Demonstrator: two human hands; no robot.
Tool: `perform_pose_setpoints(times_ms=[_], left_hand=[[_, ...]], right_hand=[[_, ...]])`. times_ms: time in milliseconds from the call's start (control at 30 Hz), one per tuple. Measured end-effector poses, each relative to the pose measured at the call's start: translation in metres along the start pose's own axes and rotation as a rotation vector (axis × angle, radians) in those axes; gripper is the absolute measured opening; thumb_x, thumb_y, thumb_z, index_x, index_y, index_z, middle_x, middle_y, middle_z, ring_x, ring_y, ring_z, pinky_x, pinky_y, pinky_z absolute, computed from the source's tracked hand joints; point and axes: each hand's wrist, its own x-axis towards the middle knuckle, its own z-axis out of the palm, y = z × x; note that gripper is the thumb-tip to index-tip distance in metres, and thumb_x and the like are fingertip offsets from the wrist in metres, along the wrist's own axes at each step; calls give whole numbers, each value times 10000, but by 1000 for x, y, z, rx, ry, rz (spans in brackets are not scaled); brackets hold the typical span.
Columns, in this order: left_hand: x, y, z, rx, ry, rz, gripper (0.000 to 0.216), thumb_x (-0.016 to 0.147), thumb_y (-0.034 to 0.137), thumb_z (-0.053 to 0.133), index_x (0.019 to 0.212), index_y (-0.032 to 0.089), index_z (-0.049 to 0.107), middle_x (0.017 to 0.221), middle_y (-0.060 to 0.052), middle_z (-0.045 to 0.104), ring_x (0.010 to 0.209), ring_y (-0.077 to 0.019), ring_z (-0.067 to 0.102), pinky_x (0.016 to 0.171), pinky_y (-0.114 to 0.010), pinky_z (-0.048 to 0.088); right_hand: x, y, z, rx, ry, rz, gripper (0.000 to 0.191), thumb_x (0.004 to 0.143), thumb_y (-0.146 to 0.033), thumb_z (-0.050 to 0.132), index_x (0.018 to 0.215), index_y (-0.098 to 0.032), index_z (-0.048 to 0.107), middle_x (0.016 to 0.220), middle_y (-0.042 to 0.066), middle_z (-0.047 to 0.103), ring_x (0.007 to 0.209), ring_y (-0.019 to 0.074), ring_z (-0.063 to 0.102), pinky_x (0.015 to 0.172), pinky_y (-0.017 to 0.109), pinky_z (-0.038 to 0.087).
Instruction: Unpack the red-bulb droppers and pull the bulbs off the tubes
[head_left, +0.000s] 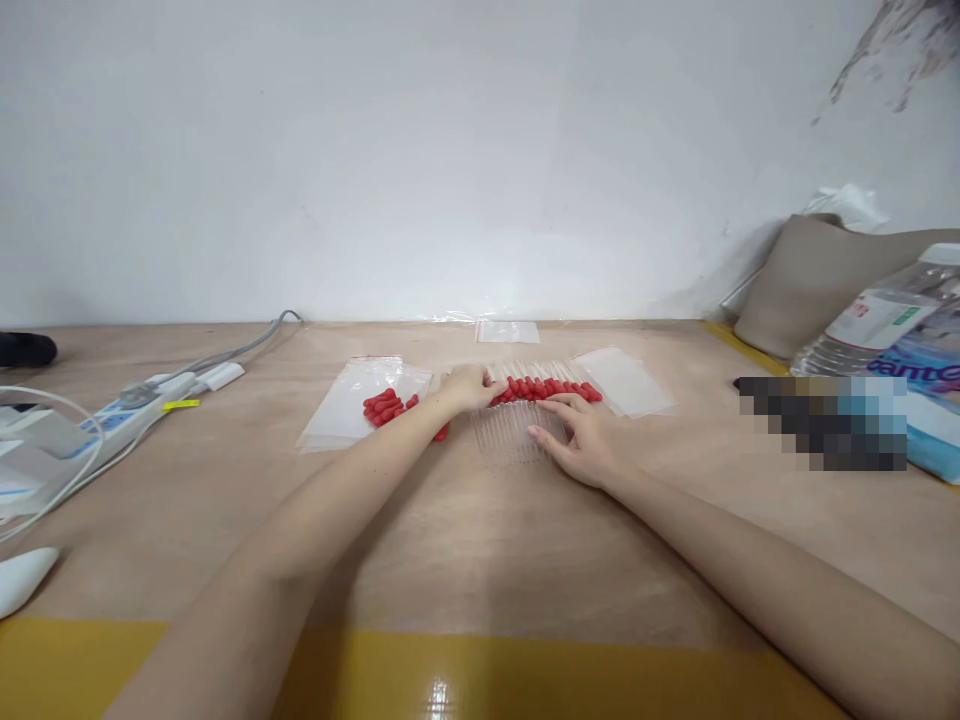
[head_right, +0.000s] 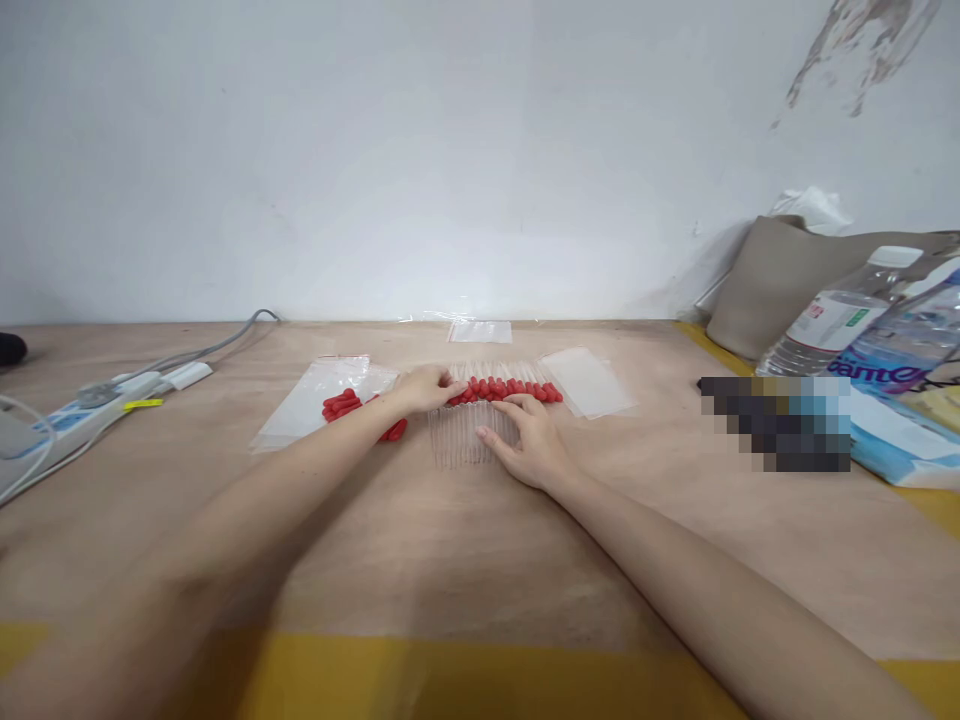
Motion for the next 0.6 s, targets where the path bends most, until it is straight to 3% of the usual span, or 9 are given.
perform_pose_setpoints(times_ms=[200,333,400,467,600], left_hand=[[-1,-2,-1,-58,32,-88,333,778,408,442,602,174,601,618,-33,645,593,-178,584,568,-272,379],[-12,-13,-7,-77,200,-111,250,813,344,411,771,173,588,774,-44,657,735,-190,590,655,-292,390],[-26,-22,-8,-75,338,-39,206,831,319,405,833,180,557,829,-33,648,801,-184,575,740,-313,372],[-46,-33,-5,-50,491,131,167,843,298,412,826,185,533,828,-19,637,818,-175,558,797,-337,336],[-81,-51,11,56,582,430,150,852,284,439,807,182,539,802,-24,630,796,-177,539,773,-351,304]], right_hand=[[3,4,2,15,84,17,330,818,-405,496,1015,-169,616,1013,102,583,995,223,527,882,401,427],[4,7,3,-15,100,7,311,832,-386,478,1012,-168,606,1007,101,585,985,218,531,879,401,425],[4,7,4,-26,123,-7,321,824,-391,488,1040,-175,586,1028,104,576,992,224,528,875,408,426],[3,6,3,-40,143,-16,382,806,-405,511,1110,-177,542,1074,113,553,1017,233,517,874,415,426],[2,-2,-1,-58,121,-95,555,771,-423,560,1254,-189,420,1166,122,503,1072,241,482,879,414,421]])
